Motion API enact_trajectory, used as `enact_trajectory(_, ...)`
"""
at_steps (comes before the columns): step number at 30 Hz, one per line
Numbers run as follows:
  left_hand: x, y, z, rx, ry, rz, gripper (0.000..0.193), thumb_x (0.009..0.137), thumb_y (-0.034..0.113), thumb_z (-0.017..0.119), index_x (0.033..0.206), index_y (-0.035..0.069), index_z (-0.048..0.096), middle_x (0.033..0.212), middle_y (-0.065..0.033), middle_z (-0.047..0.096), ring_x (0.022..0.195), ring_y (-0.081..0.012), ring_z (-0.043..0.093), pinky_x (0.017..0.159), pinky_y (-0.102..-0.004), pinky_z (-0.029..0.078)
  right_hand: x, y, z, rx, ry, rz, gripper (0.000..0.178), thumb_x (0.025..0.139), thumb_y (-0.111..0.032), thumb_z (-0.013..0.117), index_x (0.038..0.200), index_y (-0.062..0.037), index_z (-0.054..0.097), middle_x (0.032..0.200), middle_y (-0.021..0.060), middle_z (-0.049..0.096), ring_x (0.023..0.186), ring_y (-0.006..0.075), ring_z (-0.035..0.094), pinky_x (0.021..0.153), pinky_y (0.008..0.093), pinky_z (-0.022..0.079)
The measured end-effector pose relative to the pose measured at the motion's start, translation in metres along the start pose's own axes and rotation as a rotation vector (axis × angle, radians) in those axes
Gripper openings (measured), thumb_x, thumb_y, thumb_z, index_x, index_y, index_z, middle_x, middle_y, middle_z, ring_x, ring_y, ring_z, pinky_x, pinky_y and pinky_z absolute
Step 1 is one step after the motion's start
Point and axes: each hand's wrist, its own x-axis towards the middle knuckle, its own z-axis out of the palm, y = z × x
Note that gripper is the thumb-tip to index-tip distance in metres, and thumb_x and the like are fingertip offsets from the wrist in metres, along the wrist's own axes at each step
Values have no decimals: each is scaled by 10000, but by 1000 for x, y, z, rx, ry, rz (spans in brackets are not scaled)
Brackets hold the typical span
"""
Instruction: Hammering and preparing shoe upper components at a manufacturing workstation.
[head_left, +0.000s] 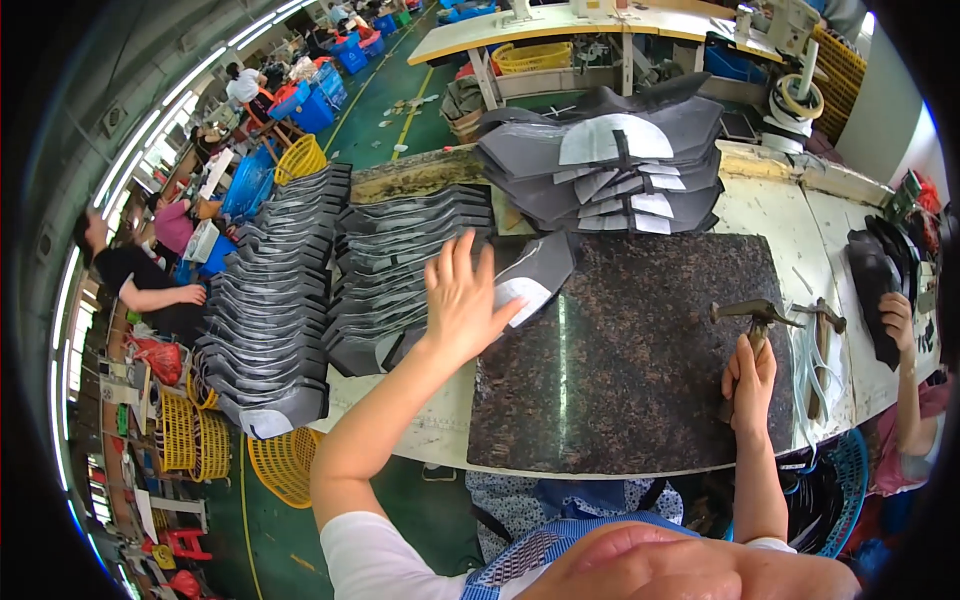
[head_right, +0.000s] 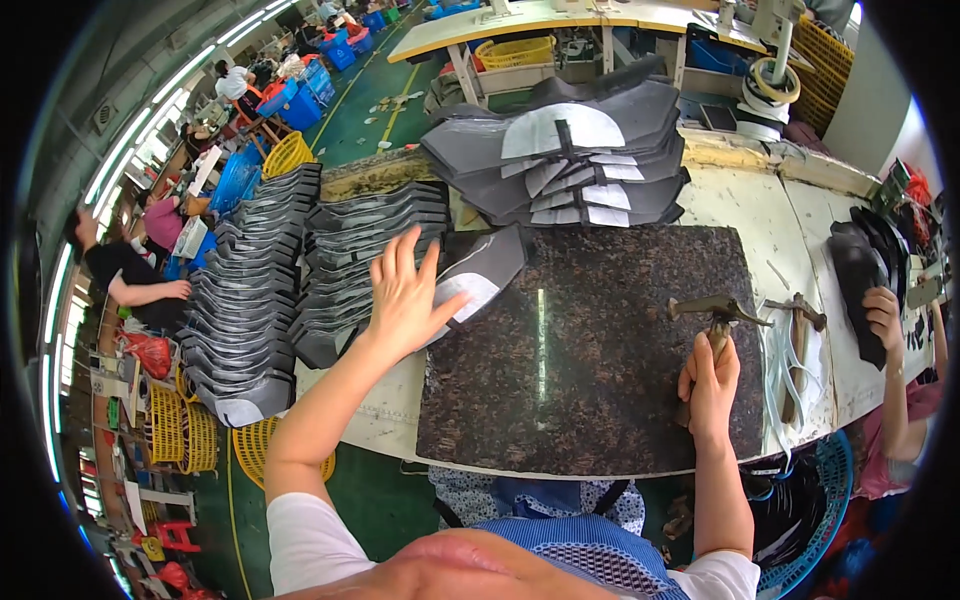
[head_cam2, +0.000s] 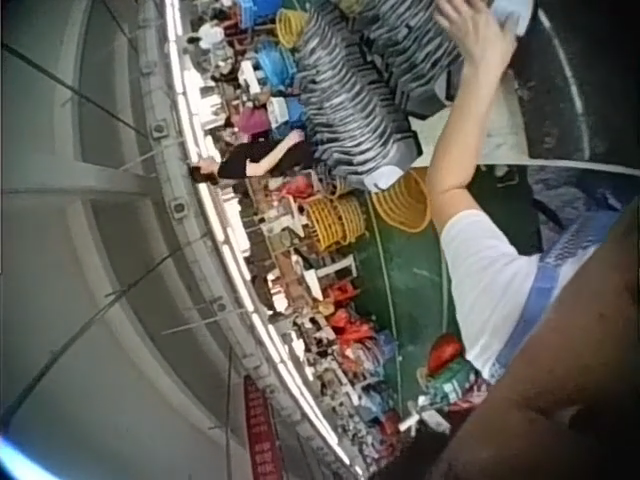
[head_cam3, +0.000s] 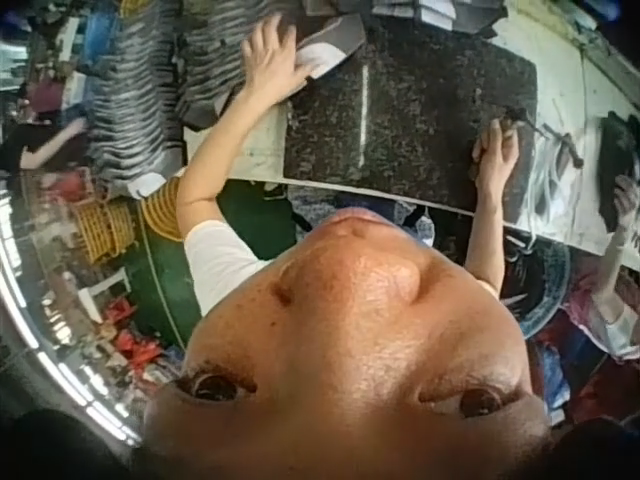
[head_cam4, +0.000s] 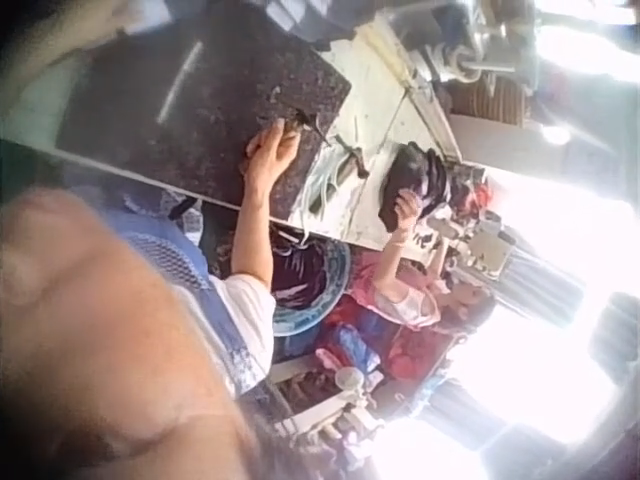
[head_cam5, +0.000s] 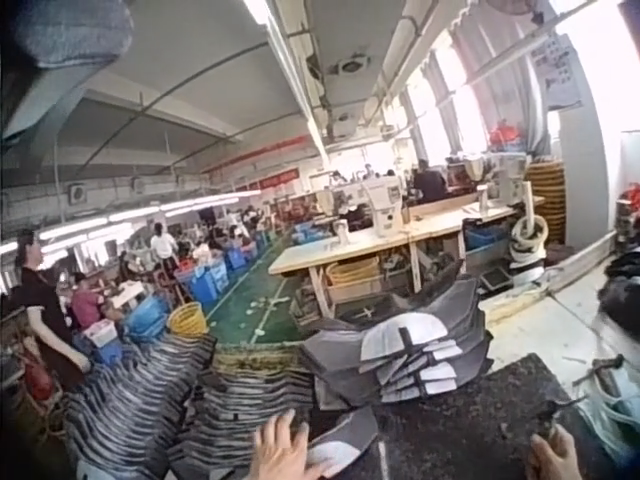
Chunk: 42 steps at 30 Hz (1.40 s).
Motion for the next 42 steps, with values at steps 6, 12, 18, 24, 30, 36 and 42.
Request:
enact_trajectory(6,-35,-4,-19,-383,-191,-114,580,779,514,753,970,-24,651,1143,-195,615,1046,-342,587,836,-448,473,4,8,12,-48,-25,-21,176,1027,-208,547,897,-117,471,648,-42,378,472,50,362,400,205,296)
enact_trajectory(12,-21,42,-109,-1137,-726,49,504,799,383,817,1090,19,624,987,-125,694,857,-207,661,728,-332,505,-6,13,-2,23,-89,-50,227,1027,-311,527,1030,-84,527,724,-5,491,521,62,442,431,202,344)
enact_trajectory(18,-56,63,-58,-1754,-1076,-177,464,846,265,816,1159,-3,605,1034,-16,678,930,-68,595,820,-258,491,-33,1,40,144,-389,45,533,903,-527,624,1138,-61,516,962,29,550,598,61,489,450,170,370)
enact_trajectory(24,-66,76,-32,-1733,-1148,-80,365,894,246,767,1121,8,612,997,-10,677,889,-58,584,797,-255,486,-52,-11,49,-17,-375,188,337,828,-39,739,1030,-72,471,717,-1,561,506,64,523,432,176,371)
enact_trajectory(30,-29,118,-5,-1347,-843,-32,268,960,294,663,959,29,630,735,-30,595,689,-94,525,638,-302,461,-63,-13,35,-148,-246,142,306,849,-26,726,1039,-60,489,756,-11,558,549,66,525,462,180,397)
enact_trajectory(36,-29,127,17,-985,-272,136,242,814,125,761,1014,17,681,810,-79,599,674,-202,597,627,-341,497,-45,-35,-7,-418,-151,-104,118,1001,-131,577,1045,-22,564,706,3,558,512,56,495,467,194,393)
enact_trajectory(42,-20,129,20,-1043,-388,42,345,769,116,790,1083,37,672,865,-57,611,705,-182,594,647,-322,510,-35,-34,10,-692,-544,-231,158,940,-95,638,1015,16,554,649,124,579,518,238,588,495,349,439)
